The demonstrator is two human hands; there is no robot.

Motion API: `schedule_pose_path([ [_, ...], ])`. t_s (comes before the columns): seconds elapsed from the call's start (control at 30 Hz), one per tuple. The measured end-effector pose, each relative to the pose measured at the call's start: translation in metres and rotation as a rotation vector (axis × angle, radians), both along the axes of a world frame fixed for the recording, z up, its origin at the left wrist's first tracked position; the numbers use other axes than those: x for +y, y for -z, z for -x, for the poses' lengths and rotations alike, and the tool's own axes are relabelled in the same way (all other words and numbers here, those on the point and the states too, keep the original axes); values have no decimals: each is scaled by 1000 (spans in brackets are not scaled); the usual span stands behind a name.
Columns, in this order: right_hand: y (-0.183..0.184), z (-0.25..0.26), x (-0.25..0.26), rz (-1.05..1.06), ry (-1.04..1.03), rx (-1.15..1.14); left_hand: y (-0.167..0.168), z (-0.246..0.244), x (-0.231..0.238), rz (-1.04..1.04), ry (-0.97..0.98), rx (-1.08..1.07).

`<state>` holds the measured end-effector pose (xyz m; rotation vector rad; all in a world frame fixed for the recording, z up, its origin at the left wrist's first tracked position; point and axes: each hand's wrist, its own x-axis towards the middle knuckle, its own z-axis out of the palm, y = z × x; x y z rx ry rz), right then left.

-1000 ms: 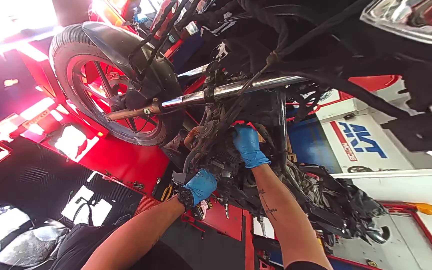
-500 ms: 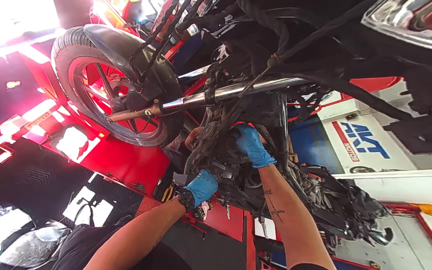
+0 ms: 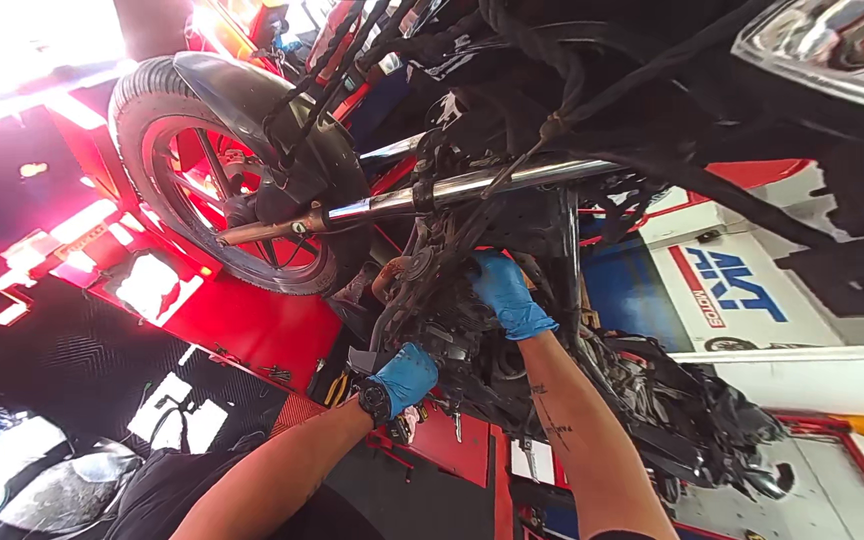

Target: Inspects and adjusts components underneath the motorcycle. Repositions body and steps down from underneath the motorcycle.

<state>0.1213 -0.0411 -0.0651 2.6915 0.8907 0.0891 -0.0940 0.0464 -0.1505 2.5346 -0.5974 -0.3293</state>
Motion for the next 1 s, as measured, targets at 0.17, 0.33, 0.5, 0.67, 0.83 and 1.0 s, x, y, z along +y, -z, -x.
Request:
schedule_pose_path([
  [0.17, 6, -5, -8, -5, -21, -53, 35, -5, -19, 119, -120, -196],
  [0.33, 0, -3, -3, 26, -15, 19, 4, -1, -1, 2, 2, -26],
  [0.5, 10, -2, -4, 68, 22, -103, 52, -12, -31, 119, -143, -239],
  [0.67, 6, -3, -1, 52, 21, 17, 14, -2, -7, 33, -21, -78],
  [0.83, 7, 4, -2, 104, 61, -83, 51, -11, -30, 120, -150, -249],
  [1.0, 5, -10, -17, -17, -57, 26, 51, -12, -29, 156, -143, -227],
])
